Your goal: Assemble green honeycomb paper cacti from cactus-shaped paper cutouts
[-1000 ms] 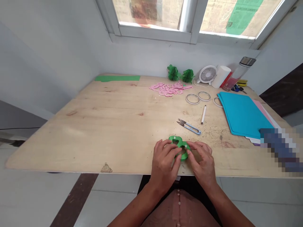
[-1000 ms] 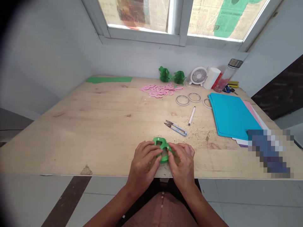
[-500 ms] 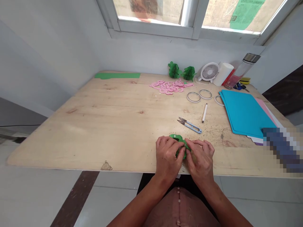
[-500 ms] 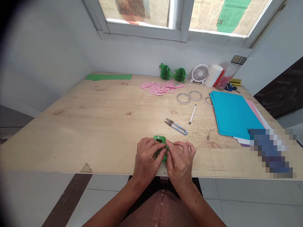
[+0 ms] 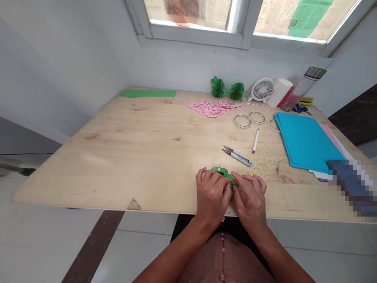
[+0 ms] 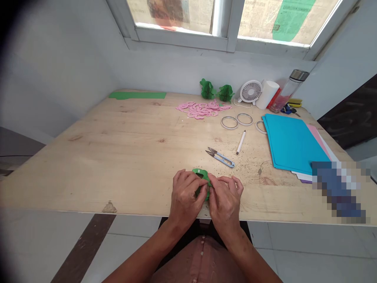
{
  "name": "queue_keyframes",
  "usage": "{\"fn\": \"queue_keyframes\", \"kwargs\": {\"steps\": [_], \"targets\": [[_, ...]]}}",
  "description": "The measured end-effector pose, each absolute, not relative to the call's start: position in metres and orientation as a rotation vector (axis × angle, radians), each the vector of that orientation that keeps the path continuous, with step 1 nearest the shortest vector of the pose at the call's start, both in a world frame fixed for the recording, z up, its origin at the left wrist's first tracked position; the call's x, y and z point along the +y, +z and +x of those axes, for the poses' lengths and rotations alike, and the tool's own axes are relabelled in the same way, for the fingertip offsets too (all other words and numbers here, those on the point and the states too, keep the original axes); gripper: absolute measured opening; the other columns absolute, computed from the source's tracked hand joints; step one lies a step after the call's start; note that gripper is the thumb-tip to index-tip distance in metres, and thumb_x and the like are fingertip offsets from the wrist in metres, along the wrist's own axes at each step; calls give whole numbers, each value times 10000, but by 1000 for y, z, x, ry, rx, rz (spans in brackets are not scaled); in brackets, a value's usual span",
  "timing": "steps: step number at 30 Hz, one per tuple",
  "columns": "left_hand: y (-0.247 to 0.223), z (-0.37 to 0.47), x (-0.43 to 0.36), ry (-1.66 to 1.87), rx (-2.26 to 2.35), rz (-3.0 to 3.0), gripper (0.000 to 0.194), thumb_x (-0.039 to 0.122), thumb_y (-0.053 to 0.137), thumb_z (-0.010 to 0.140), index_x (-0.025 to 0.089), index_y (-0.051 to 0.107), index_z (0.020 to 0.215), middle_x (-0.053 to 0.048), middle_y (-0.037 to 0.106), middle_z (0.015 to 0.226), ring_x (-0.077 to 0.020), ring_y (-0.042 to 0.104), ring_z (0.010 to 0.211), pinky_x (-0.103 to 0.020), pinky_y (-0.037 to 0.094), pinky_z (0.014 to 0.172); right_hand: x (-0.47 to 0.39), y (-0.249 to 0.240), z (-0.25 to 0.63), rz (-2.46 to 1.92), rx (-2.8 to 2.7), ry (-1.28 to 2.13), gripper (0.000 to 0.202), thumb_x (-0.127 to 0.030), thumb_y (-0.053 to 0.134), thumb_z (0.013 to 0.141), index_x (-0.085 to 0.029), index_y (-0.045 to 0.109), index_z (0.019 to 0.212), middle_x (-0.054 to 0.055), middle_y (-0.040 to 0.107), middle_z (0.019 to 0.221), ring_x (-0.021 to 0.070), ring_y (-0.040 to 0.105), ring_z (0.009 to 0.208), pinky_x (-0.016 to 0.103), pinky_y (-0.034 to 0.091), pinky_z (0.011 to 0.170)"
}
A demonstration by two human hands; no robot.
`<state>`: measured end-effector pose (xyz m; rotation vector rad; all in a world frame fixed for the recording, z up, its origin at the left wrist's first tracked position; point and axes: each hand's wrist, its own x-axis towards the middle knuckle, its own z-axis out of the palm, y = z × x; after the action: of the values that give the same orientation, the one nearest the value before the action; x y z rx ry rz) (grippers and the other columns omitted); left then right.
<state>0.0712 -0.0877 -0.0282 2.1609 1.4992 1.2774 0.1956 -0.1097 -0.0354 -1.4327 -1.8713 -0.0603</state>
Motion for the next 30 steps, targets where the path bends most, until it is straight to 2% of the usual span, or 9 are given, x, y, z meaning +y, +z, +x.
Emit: {"fn": "queue_keyframes", "kwargs": {"steps": [10, 15, 19, 23, 27, 30], "targets": [[-23, 42, -93, 1299, 1548, 2113, 128, 123, 523, 807, 196, 553, 707, -6, 587, 705, -178, 541, 751, -401, 422, 861, -111, -33, 197, -1490, -1808, 81, 359, -164, 468, 870, -246, 543, 1211, 46, 686, 880, 226, 585, 880, 439, 376, 878], [-21, 10, -111, 1246, 1578, 2131, 123, 112, 521, 817, 199, 544, 733, -6, 578, 716, -175, 541, 759, -366, 443, 797, -115, -32, 194, -1485, -1814, 135, 306, -164, 501, 854, -241, 584, 1139, 40, 694, 885, 228, 576, 910, 421, 382, 861], [-25, -6, -140, 1235, 1421, 2243, 112, 81, 526, 823, 187, 558, 811, -15, 576, 716, -164, 539, 742, -317, 454, 707, -119, -31, 191, -1446, -1846, 120, 244, -149, 502, 864, -246, 609, 1061, 34, 704, 927, 228, 578, 935, 430, 373, 878], [-41, -18, -169, 1031, 1249, 2449, 164, 50, 490, 843, 174, 594, 868, -14, 561, 668, -147, 519, 650, -278, 427, 604, -122, -33, 192, -1419, -1871, 96, 227, -116, 514, 851, -234, 620, 1013, 25, 710, 907, 229, 578, 954, 444, 350, 903], [-61, -30, -182, 708, 1348, 2495, 238, 86, 452, 860, 185, 545, 665, -16, 532, 621, -149, 499, 582, -276, 407, 547, -121, -35, 193, -1408, -1891, 71, 208, -114, 535, 837, -231, 626, 983, 21, 710, 910, 229, 576, 962, 454, 331, 923], [-64, -33, -182, 631, 1310, 2447, 241, 43, 404, 829, 189, 584, 763, -30, 571, 674, -158, 531, 600, -278, 428, 554, -120, -35, 193, -1411, -1894, 76, 207, -109, 537, 837, -231, 624, 981, 18, 709, 905, 228, 573, 959, 454, 331, 917]]}}
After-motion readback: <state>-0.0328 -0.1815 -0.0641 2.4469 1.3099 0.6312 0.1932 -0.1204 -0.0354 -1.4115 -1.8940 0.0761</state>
